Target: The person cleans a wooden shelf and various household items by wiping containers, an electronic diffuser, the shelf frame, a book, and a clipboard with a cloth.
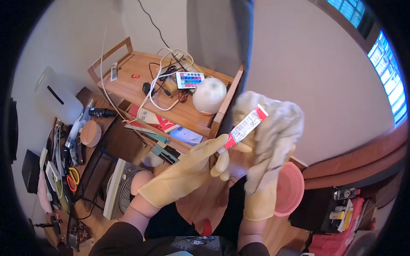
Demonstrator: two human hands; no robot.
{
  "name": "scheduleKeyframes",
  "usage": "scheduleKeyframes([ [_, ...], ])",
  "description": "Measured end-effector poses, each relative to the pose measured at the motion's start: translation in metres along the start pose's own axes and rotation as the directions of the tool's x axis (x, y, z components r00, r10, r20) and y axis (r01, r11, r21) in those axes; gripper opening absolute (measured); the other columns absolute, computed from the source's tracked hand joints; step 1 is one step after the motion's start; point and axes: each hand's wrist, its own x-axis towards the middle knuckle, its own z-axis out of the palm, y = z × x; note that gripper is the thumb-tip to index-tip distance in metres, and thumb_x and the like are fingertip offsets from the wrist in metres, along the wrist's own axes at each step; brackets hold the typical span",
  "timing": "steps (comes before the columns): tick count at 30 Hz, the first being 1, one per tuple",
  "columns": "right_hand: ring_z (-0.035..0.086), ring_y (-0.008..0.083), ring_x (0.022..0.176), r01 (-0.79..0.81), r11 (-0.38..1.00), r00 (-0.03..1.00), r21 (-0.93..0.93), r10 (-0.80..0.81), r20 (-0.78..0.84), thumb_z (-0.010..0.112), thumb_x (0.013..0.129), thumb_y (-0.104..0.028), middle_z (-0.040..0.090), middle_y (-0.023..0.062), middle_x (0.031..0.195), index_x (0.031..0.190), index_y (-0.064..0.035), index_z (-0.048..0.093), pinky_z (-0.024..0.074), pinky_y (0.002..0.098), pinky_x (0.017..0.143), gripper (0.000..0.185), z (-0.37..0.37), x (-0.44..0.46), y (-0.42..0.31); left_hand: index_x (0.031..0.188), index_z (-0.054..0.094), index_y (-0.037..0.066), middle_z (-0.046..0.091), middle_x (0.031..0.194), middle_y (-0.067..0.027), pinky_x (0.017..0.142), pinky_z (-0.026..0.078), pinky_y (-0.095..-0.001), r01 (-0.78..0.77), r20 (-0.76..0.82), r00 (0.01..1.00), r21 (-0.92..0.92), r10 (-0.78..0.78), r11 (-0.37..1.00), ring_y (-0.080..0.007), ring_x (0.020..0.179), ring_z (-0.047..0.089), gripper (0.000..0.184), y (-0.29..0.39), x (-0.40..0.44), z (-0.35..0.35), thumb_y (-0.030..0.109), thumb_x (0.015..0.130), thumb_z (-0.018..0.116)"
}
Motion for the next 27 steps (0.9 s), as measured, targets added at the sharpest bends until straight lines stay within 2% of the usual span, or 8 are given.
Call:
scheduleKeyframes([
  [2,0.061,0.0228,0.075,-0.321,0.938,0.943,-0.129,0.329,0.042,0.049,0.109,-0.039,0.064,0.0114,0.09,0.107,-0.0028,0.058,0.0535,0.0342,0.069,0.037,-0.026,-0.005,0.036,0.127,0.069,0.002,0.07,0.085,-0.0029,0.07,0.05,-0.0251,-0.033,0.042,0.999,0.032,0.032,0.999,-0.0117,0.074,0.065,0.049,-0.013,0.011,-0.015,0.043,0.111,0.048],
  [5,0.064,0.0238,0.087,-0.382,0.923,0.923,0.055,0.378,0.064,0.054,0.107,-0.044,0.065,0.0129,0.105,0.124,-0.0029,0.053,0.0558,0.0357,0.079,0.045,-0.031,-0.021,0.039,0.125,0.07,0.004,0.071,0.098,-0.0002,0.077,0.054,-0.0248,-0.038,-0.254,0.967,0.001,0.037,0.999,-0.0097,0.088,0.068,0.045,-0.027,0.025,-0.014,0.041,0.111,0.049],
  [6,0.066,0.0244,0.093,-0.406,0.903,0.914,0.142,0.397,0.086,0.056,0.105,-0.046,0.066,0.0137,0.113,0.133,-0.003,0.051,0.057,0.0364,0.083,0.052,-0.03,-0.025,0.039,0.122,0.07,0.004,0.071,0.109,0.0015,0.083,0.055,-0.0227,-0.066,-0.087,0.994,0.06,0.071,0.996,-0.0075,0.098,0.068,0.039,-0.032,0.028,-0.025,0.036,0.111,0.051],
  [9,0.069,0.0259,0.11,-0.47,0.81,0.882,0.351,0.443,0.159,0.063,0.102,-0.051,0.067,0.0156,0.129,0.149,-0.0042,0.048,0.0583,0.0425,0.101,0.068,-0.037,-0.032,0.043,0.129,0.066,0.006,0.072,0.115,-0.0036,0.089,0.057,-0.0258,-0.066,-0.057,0.996,-0.005,0.065,0.998,-0.0112,0.101,0.069,0.029,-0.043,0.027,-0.026,0.022,0.108,0.056],
  [13,0.069,0.0277,0.113,-0.452,0.812,0.892,0.37,0.421,0.164,0.066,0.102,-0.046,0.065,0.0171,0.131,0.148,-0.0048,0.047,0.059,0.0429,0.101,0.065,-0.042,-0.027,0.051,0.127,0.067,0.005,0.071,0.112,-0.002,0.085,0.056,-0.025,0.025,-0.02,0.999,-0.058,-0.026,0.998,-0.0102,0.099,0.068,0.027,-0.055,0.036,-0.039,0.019,0.107,0.058],
  [17,0.068,0.0314,0.111,-0.41,0.712,0.904,0.569,0.401,0.149,0.07,0.1,-0.037,0.063,0.0187,0.132,0.142,-0.0061,0.05,0.0588,0.0494,0.103,0.056,-0.057,-0.014,0.051,0.114,0.068,0.004,0.069,0.091,-0.0015,0.07,0.053,-0.0255,-0.099,-0.015,0.994,0.369,0.113,0.924,-0.0099,0.079,0.066,0.023,-0.059,0.041,-0.037,0.024,0.107,0.057],
  [20,0.059,0.0392,0.127,-0.445,0.418,0.875,0.792,0.394,0.283,0.076,0.096,-0.031,0.058,0.0214,0.141,0.143,-0.0043,0.052,0.0518,0.0558,0.112,0.058,-0.08,0.0,0.053,0.104,0.068,0.003,0.066,0.078,-0.0018,0.062,0.051,-0.0269,-0.111,0.007,0.992,0.512,0.125,0.852,-0.0099,0.068,0.063,0.026,-0.051,0.036,-0.027,0.027,0.108,0.057],
  [27,0.057,0.0307,0.126,-0.245,0.643,0.967,0.725,0.215,0.136,0.068,0.101,-0.032,0.053,0.0183,0.144,0.142,-0.0048,0.049,0.0476,0.0495,0.115,0.052,-0.077,0.015,0.026,0.102,0.07,-0.002,0.067,0.072,-0.0069,0.063,0.052,-0.0303,-0.039,-0.062,0.987,0.798,0.147,0.602,-0.0135,0.064,0.065,0.027,-0.015,0.013,0.001,0.024,0.104,0.062],
])
